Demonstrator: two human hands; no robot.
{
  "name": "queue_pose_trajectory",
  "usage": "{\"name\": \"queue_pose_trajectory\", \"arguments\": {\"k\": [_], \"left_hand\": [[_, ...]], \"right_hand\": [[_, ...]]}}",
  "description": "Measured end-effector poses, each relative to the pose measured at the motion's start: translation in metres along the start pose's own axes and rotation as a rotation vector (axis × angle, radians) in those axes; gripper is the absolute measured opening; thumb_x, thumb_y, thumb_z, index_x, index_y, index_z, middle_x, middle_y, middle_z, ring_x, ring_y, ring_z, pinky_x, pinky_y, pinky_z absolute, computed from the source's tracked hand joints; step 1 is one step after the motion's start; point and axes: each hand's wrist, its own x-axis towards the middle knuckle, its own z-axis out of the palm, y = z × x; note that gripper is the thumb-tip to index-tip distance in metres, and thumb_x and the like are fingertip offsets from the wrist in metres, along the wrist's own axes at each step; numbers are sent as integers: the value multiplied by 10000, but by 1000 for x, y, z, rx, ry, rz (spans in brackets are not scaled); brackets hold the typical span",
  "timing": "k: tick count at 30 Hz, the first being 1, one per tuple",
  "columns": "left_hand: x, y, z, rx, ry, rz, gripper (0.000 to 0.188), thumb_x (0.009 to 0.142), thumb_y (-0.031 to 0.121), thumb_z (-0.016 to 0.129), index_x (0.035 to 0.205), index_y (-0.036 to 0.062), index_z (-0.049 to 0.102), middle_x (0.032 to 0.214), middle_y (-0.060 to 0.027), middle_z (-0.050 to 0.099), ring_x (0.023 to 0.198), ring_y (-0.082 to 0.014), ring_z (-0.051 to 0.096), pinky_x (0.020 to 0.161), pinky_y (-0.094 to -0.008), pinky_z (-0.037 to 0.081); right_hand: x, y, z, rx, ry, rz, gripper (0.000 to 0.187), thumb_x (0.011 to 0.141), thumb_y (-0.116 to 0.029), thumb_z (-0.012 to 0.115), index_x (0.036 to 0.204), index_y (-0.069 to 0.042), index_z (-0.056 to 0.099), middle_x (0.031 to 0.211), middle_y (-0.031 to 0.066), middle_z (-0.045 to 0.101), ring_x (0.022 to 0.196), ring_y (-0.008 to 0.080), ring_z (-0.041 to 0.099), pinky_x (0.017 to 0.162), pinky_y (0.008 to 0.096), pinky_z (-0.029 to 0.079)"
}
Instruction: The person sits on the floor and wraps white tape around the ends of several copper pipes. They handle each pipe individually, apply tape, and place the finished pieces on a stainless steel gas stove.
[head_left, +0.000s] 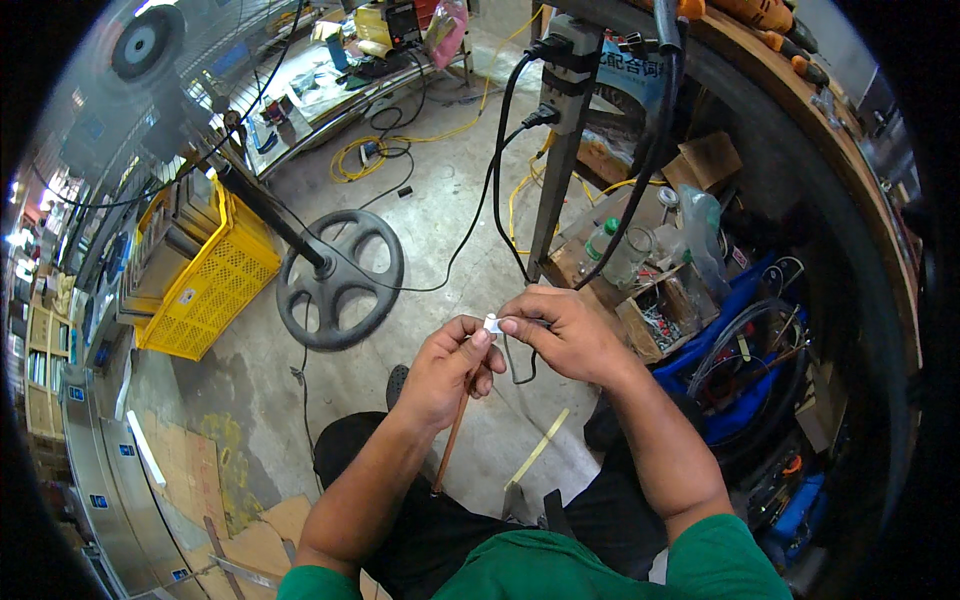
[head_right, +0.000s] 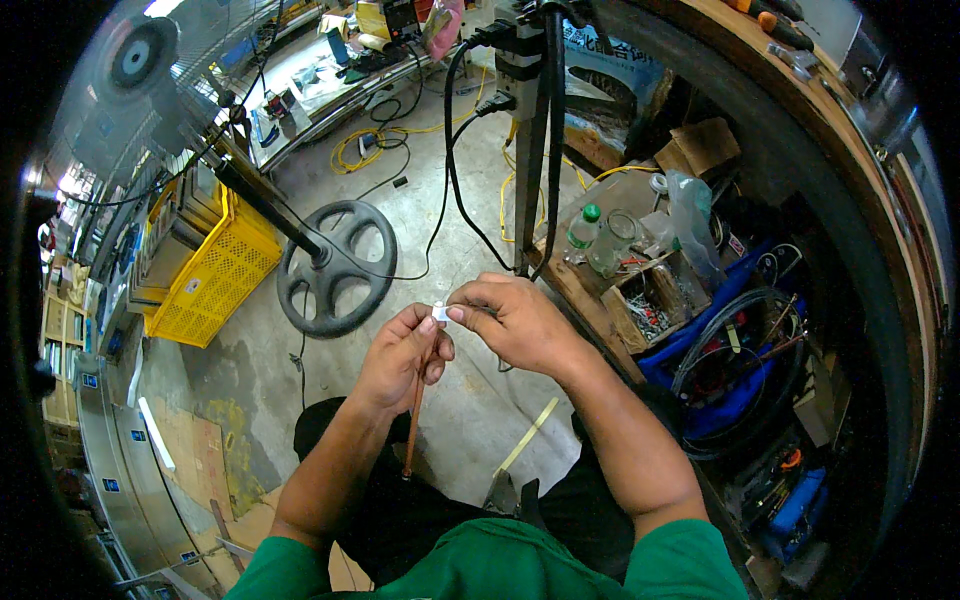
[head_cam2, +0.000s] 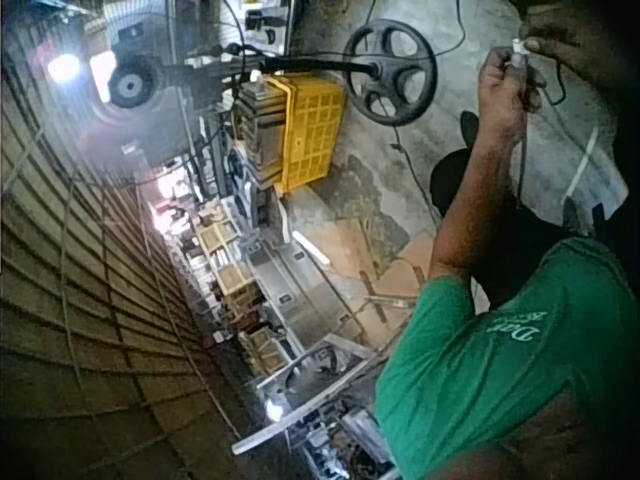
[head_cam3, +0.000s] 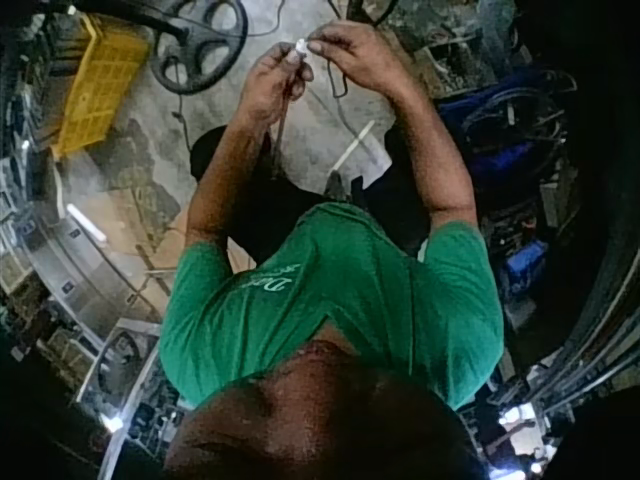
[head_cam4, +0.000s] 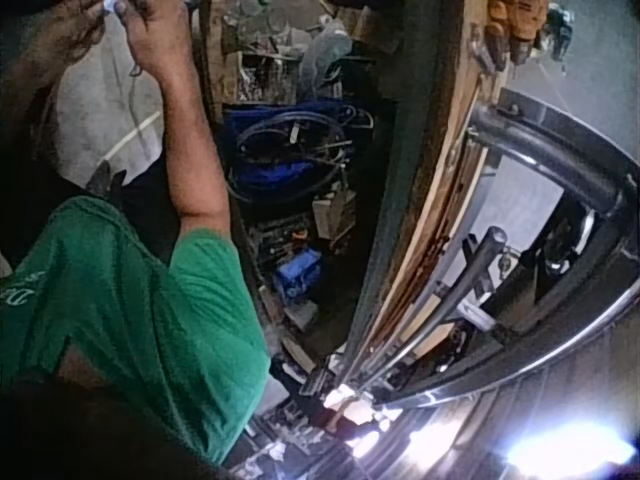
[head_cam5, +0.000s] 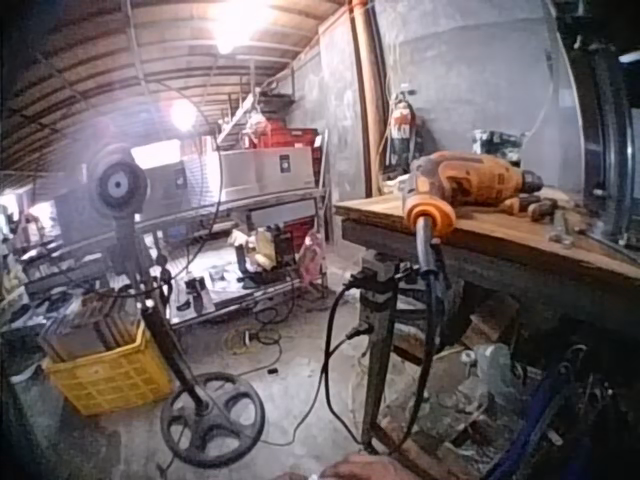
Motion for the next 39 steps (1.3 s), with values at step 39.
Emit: {"name": "queue_pose_trajectory", "arguments": {"k": [39], "left_hand": [[-2, -7, -14, -12, -75, -110, 271, 1023, 337, 482, 986, 80, 563, 781, -27, 610, 611, -95, 557, 501, -213, 405]], "right_hand": [[-3, 7, 5, 16, -46, -61, 217, 917, -217, 622, 964, -11, 674, 878, 156, 650, 844, 313, 629, 750, 385, 488]]}}
